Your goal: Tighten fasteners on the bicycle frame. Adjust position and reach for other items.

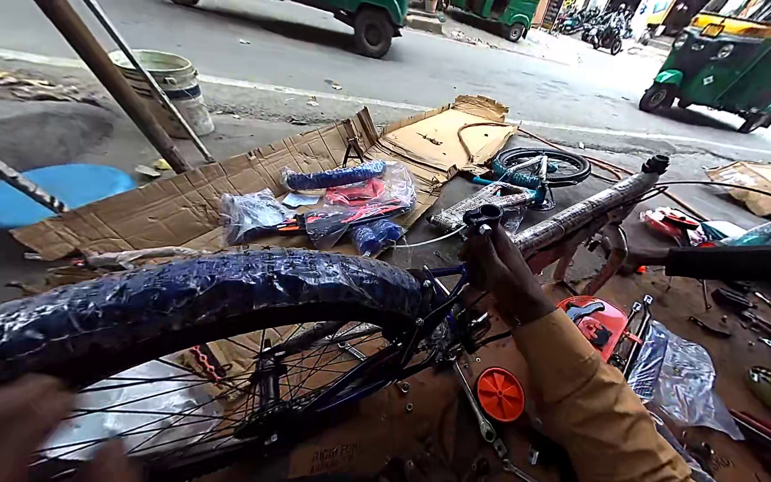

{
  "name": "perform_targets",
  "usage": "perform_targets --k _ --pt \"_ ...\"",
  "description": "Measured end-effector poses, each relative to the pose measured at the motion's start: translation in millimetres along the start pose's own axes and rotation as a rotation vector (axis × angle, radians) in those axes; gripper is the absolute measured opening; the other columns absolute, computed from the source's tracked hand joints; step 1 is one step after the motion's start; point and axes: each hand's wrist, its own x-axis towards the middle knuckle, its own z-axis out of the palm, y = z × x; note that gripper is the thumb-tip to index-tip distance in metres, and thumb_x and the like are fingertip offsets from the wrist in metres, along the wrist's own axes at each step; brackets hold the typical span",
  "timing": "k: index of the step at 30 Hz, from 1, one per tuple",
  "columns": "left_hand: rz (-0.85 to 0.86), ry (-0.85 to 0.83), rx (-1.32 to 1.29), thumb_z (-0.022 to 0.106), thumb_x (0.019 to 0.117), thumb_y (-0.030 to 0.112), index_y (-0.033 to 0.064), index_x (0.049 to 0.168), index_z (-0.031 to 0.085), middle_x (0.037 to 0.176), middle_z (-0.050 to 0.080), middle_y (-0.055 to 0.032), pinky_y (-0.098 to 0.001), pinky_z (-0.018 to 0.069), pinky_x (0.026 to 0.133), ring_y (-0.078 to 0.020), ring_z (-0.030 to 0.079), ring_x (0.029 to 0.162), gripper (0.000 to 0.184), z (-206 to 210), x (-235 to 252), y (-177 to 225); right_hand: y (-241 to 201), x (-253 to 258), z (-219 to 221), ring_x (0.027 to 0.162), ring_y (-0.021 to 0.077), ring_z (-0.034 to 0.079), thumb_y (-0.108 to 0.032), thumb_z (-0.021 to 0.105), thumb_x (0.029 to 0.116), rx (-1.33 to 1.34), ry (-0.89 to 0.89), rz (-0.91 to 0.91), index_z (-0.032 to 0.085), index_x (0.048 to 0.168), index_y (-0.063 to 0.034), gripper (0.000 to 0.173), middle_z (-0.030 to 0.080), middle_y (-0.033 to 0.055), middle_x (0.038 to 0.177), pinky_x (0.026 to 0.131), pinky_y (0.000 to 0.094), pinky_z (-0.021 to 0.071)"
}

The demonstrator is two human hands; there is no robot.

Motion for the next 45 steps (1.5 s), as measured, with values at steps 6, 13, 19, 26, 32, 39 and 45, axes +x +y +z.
perform_targets --k 6,13,19,26,32,39,45 --pt "0.217 -0.284 -0.514 0.062 0.1004 0.020 0.0105 0.113 0.074 0.113 0.073 -0.0125 -0.0384 0.0560 0.094 -0.0222 0.070 0.107 0.019 105 -74 29 -2 7 3 0.086 0.0134 0.068 -0.051 0.027 0.1098 -0.015 -0.005 -0.021 0.055 0.129 -0.0104 0.053 0.069 0.0014 0.094 0.079 0.0393 0.0597" --pt "-0.487 -1.104 -1.091 0.054 0.1054 0.032 0.0094 0.143 0.057 0.113 0.073 -0.0059 -0.0387 0.0619 0.082 -0.0173 0.073 0.090 0.044 199 -86 91 -3 -3 1 0.092 0.0112 0.068 -0.054 0.028 0.1089 -0.037 0.004 -0.043 0.055 0.132 -0.0115 0.055 0.070 -0.0007 0.098 0.083 0.0383 0.0595" --pt "-1.147 -0.997 -1.435 0.027 0.1128 0.037 0.0001 0.138 0.053 0.117 0.071 -0.0105 -0.0350 0.0594 0.079 -0.0190 0.072 0.089 0.052 259 -71 134 1 -9 -1 0.091 0.0118 0.069 -0.058 0.028 0.1073 -0.053 0.002 -0.046 0.055 0.131 -0.0117 0.059 0.070 -0.0007 0.098 0.081 0.0403 0.0601" --pt "-1.440 -0.730 -1.474 0.040 0.1118 0.028 -0.0034 0.114 0.064 0.098 0.073 -0.0118 -0.0299 0.0577 0.074 -0.0174 0.070 0.082 0.040 255 -59 162 -2 -20 -1 0.093 0.0111 0.068 -0.059 0.030 0.1069 -0.058 0.031 -0.055 0.057 0.129 -0.0136 0.057 0.070 -0.0020 0.100 0.083 0.0414 0.0597" --pt "-1.403 -0.698 -1.448 0.044 0.1107 0.028 -0.0045 0.108 0.067 0.092 0.072 -0.0118 -0.0300 0.0589 0.075 -0.0178 0.070 0.080 0.040 259 -58 164 -1 -17 5 0.091 0.0137 0.068 -0.060 0.029 0.1064 -0.072 0.065 -0.049 0.058 0.126 -0.0142 0.058 0.069 -0.0009 0.097 0.081 0.0448 0.0590" --pt "-0.675 -1.087 -1.031 0.054 0.1045 0.040 0.0098 0.124 0.070 0.111 0.071 -0.0044 -0.0368 0.0602 0.081 -0.0162 0.070 0.090 0.039 235 -61 130 3 -7 0 0.103 0.0121 0.068 -0.046 0.040 0.1089 -0.051 -0.008 -0.133 0.056 0.130 -0.0101 0.045 0.071 0.0012 0.109 0.092 0.0412 0.0587" --pt "0.114 -0.472 -0.421 0.055 0.1000 0.031 0.0152 0.100 0.077 0.116 0.073 -0.0034 -0.0427 0.0594 0.084 -0.0211 0.071 0.105 0.027 231 -90 90 6 -2 -2 0.103 0.0127 0.066 -0.030 0.054 0.1059 0.114 0.034 -0.179 0.062 0.129 -0.0030 0.036 0.066 0.0083 0.116 0.090 0.0343 0.0583"
